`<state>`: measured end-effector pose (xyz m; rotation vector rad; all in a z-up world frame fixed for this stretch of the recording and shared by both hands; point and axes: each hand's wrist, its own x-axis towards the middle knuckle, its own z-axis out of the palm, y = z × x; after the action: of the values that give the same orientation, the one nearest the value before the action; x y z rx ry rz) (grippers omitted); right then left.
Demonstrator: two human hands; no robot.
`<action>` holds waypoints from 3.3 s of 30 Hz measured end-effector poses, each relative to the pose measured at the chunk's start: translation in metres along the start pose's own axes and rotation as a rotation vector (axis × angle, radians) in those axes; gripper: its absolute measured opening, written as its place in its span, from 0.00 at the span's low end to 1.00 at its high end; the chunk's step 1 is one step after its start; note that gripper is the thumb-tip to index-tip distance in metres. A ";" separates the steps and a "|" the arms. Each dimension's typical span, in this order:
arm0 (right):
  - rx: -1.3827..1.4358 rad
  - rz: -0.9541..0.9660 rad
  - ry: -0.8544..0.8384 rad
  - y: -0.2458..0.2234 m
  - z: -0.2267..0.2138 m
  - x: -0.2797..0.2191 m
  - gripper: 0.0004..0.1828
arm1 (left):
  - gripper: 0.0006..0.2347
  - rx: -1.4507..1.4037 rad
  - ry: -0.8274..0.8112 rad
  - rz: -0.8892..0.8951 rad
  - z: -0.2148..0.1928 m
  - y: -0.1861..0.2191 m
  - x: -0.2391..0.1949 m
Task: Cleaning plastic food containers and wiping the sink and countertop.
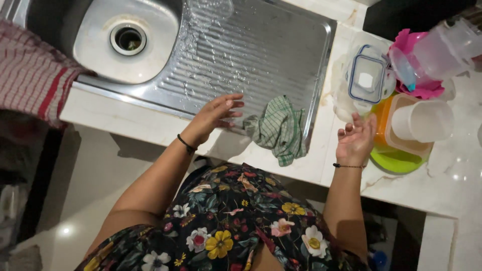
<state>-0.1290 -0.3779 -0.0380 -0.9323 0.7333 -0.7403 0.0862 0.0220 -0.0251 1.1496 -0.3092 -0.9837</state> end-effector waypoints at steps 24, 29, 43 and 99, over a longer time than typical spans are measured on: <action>-1.279 -0.698 -0.220 0.075 0.103 -0.174 0.11 | 0.52 1.651 0.397 0.124 -0.186 0.134 0.271; -1.327 -0.606 -0.225 0.075 0.113 -0.169 0.10 | 0.54 1.593 0.344 0.045 -0.196 0.151 0.269; -1.420 -0.600 -0.213 0.071 0.127 -0.163 0.10 | 0.47 1.442 0.237 0.073 -0.263 0.150 0.235; -1.128 -0.921 -0.909 0.068 0.190 -0.074 0.19 | 0.30 -0.269 0.114 0.315 0.059 -0.056 0.048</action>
<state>0.0007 -0.2095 -0.0043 -2.5007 -0.2432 -0.5188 0.0464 -0.0558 -0.0609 0.8753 -0.2484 -0.6571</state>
